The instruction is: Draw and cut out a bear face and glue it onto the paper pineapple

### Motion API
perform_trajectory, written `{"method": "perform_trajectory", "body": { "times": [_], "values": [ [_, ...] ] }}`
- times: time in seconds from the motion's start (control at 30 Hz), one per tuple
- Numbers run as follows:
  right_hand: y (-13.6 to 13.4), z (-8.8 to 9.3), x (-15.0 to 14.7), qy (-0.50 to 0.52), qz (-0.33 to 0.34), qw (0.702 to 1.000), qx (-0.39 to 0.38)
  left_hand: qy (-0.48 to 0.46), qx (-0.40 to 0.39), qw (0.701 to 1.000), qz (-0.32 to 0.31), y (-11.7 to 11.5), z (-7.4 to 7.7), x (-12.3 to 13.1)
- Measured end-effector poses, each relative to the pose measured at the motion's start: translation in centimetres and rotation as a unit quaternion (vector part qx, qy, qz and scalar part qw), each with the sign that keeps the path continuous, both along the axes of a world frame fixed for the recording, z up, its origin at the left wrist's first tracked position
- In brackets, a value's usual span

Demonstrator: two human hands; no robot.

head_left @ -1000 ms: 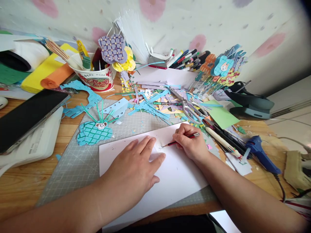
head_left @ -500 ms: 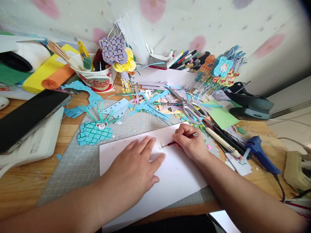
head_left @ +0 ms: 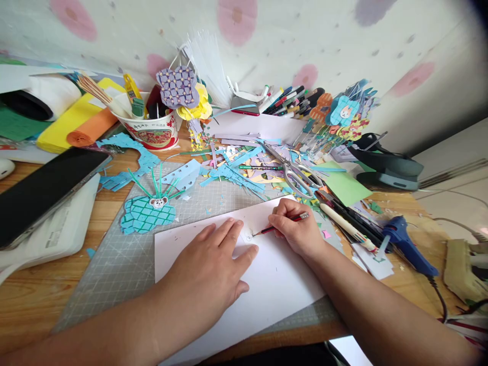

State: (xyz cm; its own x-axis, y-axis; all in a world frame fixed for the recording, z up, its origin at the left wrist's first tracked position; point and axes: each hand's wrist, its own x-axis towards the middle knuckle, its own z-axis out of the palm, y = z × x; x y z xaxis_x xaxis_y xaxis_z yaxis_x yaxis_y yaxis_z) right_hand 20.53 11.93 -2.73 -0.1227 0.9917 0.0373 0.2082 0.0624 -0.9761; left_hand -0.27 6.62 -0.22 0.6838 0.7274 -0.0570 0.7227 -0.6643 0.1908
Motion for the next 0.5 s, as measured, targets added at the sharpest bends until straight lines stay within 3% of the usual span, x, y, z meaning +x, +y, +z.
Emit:
{"method": "perform_trajectory", "body": {
  "times": [0.5],
  "values": [
    [0.22, -0.01, -0.07, -0.001, -0.005, 1.000, 0.007, 0.003, -0.017, 1.000, 0.003, 0.21, 0.17, 0.12]
  ]
}}
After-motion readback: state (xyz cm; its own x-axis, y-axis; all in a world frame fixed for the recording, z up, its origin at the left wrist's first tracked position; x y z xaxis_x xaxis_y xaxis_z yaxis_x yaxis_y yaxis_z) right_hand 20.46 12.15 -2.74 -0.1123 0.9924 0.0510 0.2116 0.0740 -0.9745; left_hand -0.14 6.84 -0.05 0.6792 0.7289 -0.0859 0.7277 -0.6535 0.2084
